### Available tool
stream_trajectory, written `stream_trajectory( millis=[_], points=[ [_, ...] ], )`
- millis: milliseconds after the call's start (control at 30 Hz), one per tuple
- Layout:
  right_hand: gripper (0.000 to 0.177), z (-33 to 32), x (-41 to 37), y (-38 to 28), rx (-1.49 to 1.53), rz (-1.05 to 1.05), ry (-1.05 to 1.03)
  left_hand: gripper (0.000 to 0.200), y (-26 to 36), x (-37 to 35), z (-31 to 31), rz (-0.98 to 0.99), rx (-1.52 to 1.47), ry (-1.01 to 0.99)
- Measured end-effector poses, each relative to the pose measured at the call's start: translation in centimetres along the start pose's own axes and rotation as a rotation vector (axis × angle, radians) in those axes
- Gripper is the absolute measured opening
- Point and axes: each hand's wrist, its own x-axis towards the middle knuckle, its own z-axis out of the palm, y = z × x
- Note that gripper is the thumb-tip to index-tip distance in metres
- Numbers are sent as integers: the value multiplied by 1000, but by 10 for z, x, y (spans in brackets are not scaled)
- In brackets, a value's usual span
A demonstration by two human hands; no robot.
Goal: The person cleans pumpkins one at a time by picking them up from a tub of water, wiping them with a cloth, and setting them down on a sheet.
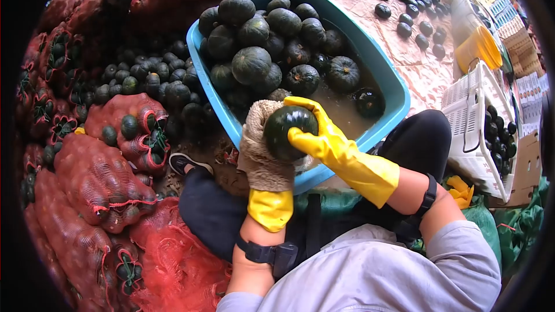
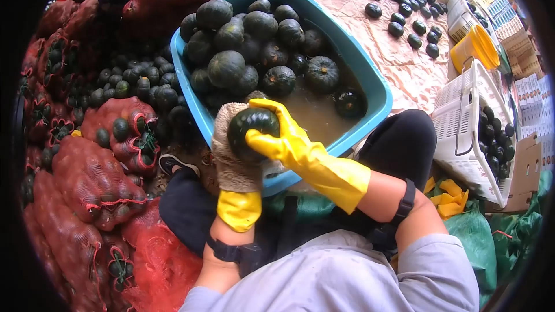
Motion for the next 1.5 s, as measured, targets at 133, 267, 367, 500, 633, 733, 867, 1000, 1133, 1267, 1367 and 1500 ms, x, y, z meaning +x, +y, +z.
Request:
stream_trajectory(
  millis=[133,267,367,500,633,733,867,1000,1133,1267,1367,1500],
  points=[
    [71,-1,28,45,-309,-255,381,64,6,-10,17,93,511,111],
    [68,-3,9,31,-706,-528,286,87,20,-11,24,160,774,52],
    [62,-2,3,41,-329,-304,201,58,31,-8,23,156,887,60],
    [58,-7,4,50,566,109,3,36,28,0,7,221,986,53],
    [75,-21,-3,23,997,474,-138,19,27,-1,4,139,920,142],
    [76,-30,-8,18,1192,535,-227,33,7,13,2,-500,-657,396],
    [73,-55,-12,-6,929,459,-85,33,-6,33,-13,-742,-1264,-42],
    [70,-155,68,-67,927,-319,184,31,-33,29,-8,-812,-1518,-178],
    [70,-177,110,-66,-255,-42,189,12,-38,32,24,-859,-610,99],
    [98,-161,125,37,-1247,-31,69,48,73,42,74,-380,1440,-842],
    [107,-139,122,43,-1146,82,249,39,-13,36,99,-305,1316,-770],
    [102,-151,104,17,-973,160,-21,38,-82,36,115,-269,1286,-834]
  ],
)
